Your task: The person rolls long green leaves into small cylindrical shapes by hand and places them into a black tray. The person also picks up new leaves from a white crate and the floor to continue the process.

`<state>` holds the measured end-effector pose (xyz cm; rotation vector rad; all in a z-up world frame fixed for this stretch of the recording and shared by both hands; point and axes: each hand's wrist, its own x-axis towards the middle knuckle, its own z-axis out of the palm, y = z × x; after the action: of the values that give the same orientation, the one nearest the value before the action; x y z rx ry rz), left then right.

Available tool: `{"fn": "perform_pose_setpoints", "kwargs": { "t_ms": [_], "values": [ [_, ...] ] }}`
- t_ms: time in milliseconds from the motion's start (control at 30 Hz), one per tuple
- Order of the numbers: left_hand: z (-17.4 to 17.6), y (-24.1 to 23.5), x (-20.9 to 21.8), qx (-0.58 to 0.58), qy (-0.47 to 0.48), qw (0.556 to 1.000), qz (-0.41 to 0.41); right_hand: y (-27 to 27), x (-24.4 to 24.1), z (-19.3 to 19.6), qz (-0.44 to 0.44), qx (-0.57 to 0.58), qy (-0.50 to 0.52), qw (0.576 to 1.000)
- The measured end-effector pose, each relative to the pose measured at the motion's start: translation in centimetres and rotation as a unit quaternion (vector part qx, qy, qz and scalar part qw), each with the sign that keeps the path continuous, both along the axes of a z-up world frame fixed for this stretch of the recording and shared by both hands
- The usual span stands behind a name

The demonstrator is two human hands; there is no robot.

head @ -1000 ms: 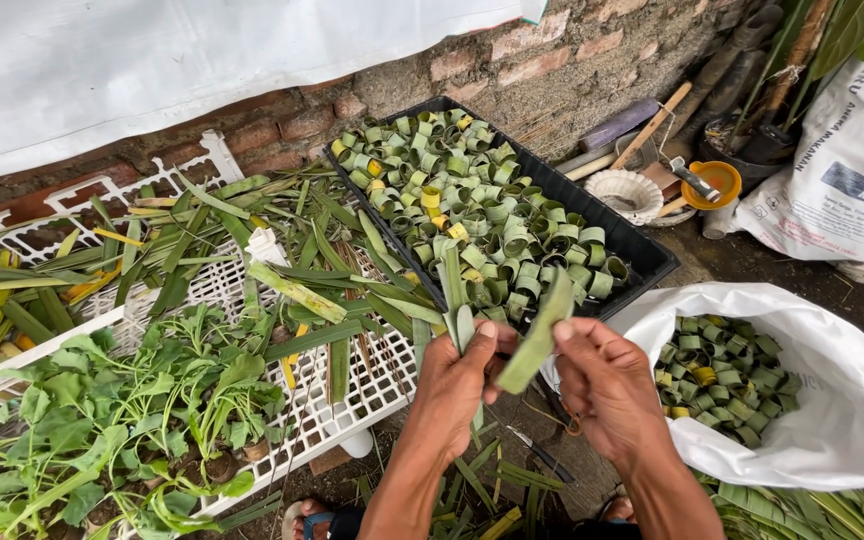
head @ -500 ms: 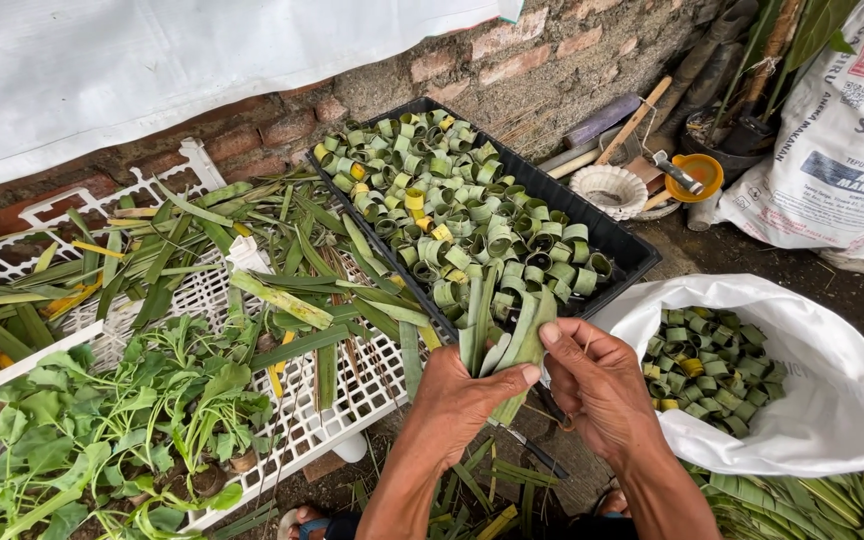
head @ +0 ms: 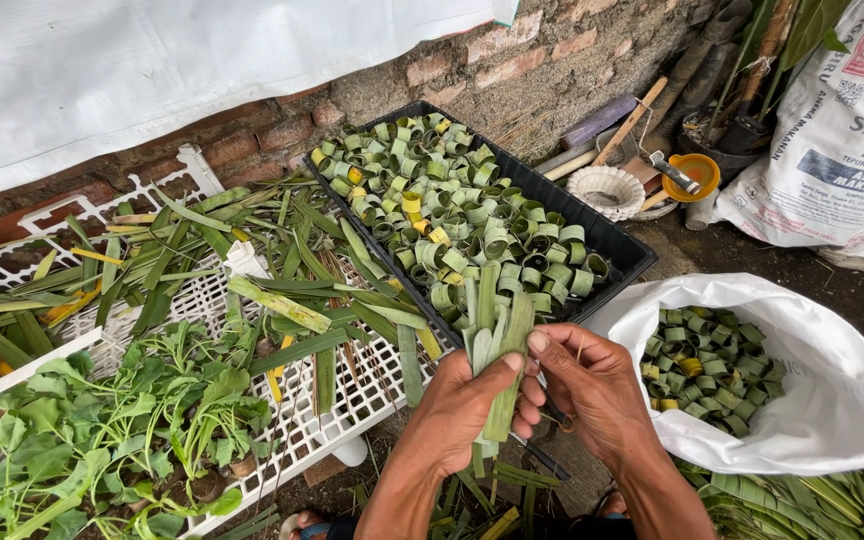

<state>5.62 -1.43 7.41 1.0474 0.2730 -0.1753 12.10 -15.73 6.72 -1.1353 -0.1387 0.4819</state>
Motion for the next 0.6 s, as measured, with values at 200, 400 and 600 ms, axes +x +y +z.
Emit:
{"fn": "perform_pose_setpoints", "kwargs": {
  "t_ms": [200,400,600],
  "values": [
    [0.9,-0.4,0.5,-0.006,0.093,0.995,0.046,-0.4,0.5,-1.5,-0.078,-0.13,-0.02,0.988],
    [0.9,-0.4,0.3,0.048,0.103,0.991,0.067,0.0,0.3,-1.8,-0.086,-0.115,-0.05,0.988],
    [1.0,-0.5,0.4,0.034,0.073,0.993,0.081,0.0,0.4,-0.5,-0.095,-0.095,-0.049,0.99]
  ]
}}
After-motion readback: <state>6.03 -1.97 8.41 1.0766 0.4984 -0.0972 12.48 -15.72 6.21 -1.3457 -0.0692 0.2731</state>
